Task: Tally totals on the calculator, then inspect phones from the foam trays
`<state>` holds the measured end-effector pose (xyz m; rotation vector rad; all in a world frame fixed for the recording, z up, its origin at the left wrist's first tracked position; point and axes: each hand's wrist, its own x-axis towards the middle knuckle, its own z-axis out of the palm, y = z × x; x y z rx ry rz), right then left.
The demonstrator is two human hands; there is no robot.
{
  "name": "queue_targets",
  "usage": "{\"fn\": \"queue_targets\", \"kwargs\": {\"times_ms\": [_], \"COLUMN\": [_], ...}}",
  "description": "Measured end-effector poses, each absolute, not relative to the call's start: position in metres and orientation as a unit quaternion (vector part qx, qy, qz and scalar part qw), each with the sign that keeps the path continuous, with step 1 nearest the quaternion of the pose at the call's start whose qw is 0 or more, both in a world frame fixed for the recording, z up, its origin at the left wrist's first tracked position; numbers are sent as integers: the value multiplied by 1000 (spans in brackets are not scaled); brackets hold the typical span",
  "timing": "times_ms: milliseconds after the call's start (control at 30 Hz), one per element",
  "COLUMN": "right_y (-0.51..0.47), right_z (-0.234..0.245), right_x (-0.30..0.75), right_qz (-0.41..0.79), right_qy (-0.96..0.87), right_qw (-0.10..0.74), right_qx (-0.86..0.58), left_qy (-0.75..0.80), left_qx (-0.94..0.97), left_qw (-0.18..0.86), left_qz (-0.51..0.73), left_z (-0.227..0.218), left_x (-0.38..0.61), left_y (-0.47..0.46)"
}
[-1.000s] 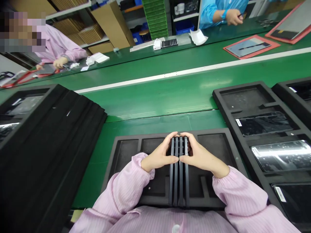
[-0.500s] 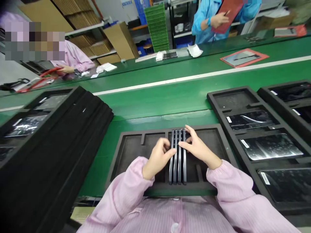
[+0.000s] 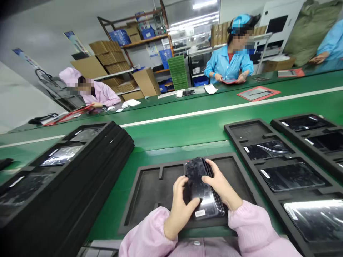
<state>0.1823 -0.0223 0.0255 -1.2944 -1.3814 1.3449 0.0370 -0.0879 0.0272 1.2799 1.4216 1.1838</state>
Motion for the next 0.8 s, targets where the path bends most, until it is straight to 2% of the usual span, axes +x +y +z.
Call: {"fn": "queue_targets", "kwargs": {"times_ms": [100, 167, 233, 467, 567, 700, 800], "right_y": [-42, -58, -69, -62, -59, -66, -70], "right_z": [33, 39, 45, 86, 113, 132, 134], "right_x": [179, 176, 177, 208, 218, 222, 222], "right_qz": [553, 545, 514, 194, 99, 18, 16], "right_qy": [-525, -523, -555, -713, -781, -831, -846], "right_qw": [475, 527, 537, 517, 469, 424, 421], "right_qx": [-439, -389, -373, -432, -400, -360, -329], "left_qy": [470, 365, 320, 346, 357, 356, 342], "left_qx": [303, 209, 161, 201, 240, 259, 272], "left_qw": [599, 729, 785, 787, 793, 801, 801], "left_qz": [573, 540, 506, 469, 431, 406, 410], "left_z": [47, 58, 67, 89, 95, 89, 81], "left_x": [47, 51, 52, 49, 47, 42, 41], "left_y": [-89, -95, -104, -122, -125, -129, -131]}}
